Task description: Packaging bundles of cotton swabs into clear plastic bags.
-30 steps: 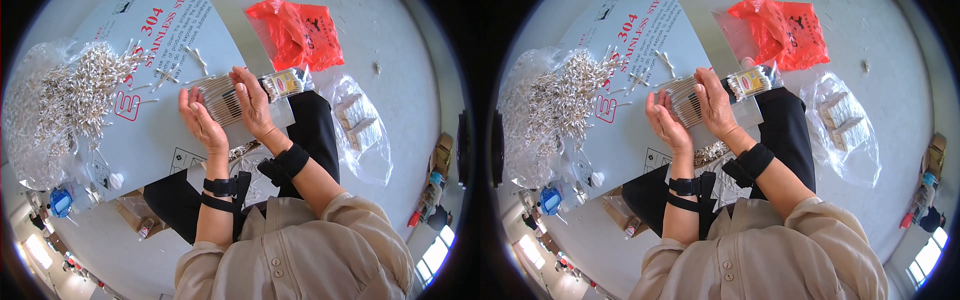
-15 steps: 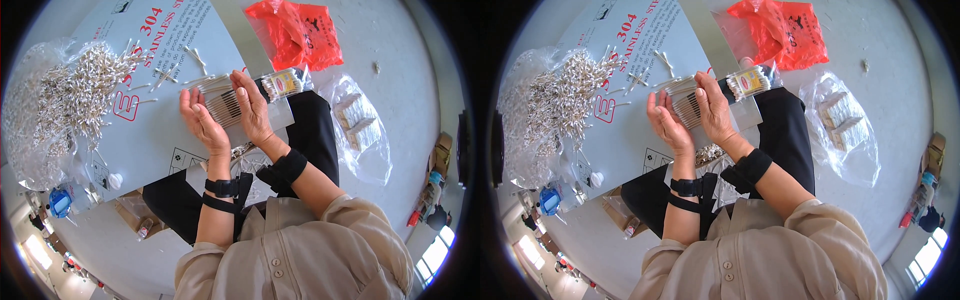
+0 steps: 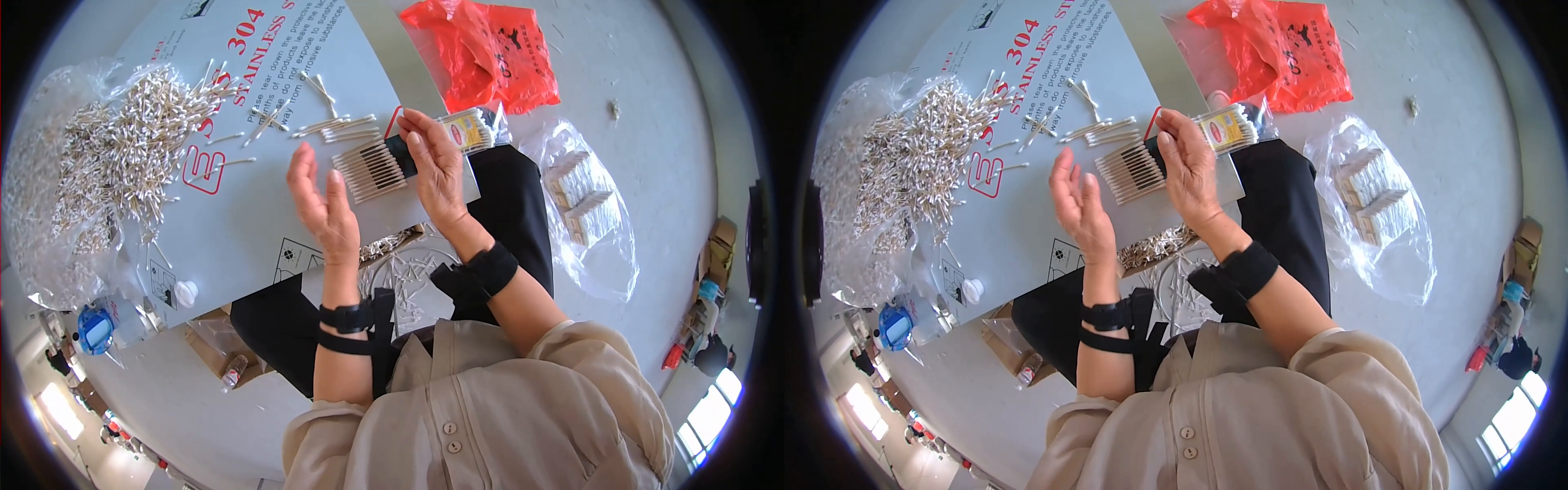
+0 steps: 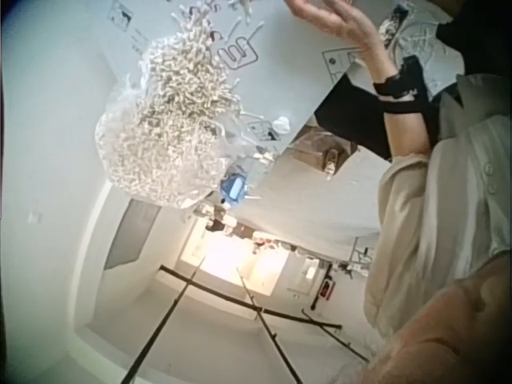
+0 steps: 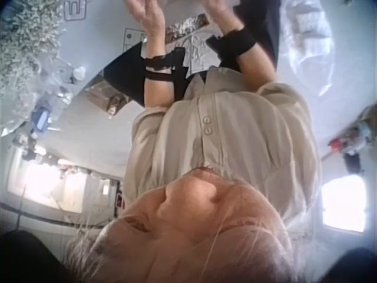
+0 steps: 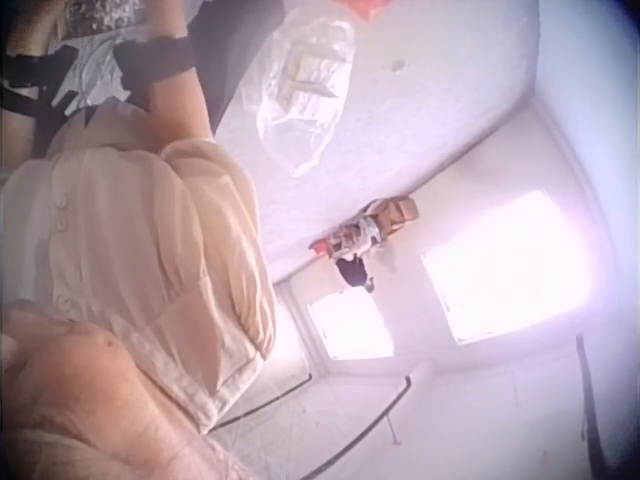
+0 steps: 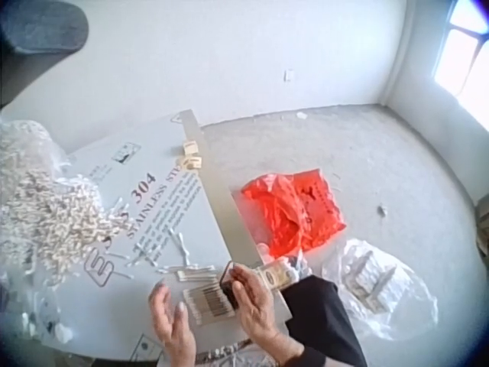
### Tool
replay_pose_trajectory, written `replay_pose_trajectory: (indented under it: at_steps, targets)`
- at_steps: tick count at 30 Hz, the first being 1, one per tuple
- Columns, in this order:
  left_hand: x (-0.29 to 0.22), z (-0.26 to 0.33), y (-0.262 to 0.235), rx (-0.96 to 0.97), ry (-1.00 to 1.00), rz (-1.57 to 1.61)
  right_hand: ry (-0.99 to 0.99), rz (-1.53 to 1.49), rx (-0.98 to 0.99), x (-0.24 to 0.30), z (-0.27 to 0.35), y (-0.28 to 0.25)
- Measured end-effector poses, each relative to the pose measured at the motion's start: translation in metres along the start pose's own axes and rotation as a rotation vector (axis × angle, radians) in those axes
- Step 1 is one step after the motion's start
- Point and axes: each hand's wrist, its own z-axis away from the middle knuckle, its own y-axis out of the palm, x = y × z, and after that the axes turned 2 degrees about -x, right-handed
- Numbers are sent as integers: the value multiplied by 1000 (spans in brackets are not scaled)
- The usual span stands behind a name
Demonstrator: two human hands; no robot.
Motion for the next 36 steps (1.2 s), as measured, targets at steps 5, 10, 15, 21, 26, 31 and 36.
replay_pose_trajectory:
  at_steps: [5,10,15,21,26,31,36]
  targets:
    - [-23,21,-4,404,223,-824,13,117,66,8,18,-24]
    - [-21,31,1,497,146,-998,-200,643,139,17,24,-32]
    - [-18,31,2,507,144,-994,-320,787,197,15,23,-30]
    - [-17,31,3,503,145,-984,-352,859,196,12,22,-29]
    - [-15,32,3,493,152,-991,-371,873,220,14,22,-30]
    - [-15,31,3,500,138,-994,-322,872,197,17,22,-26]
    - [-14,32,4,497,137,-999,-339,907,232,15,20,-27]
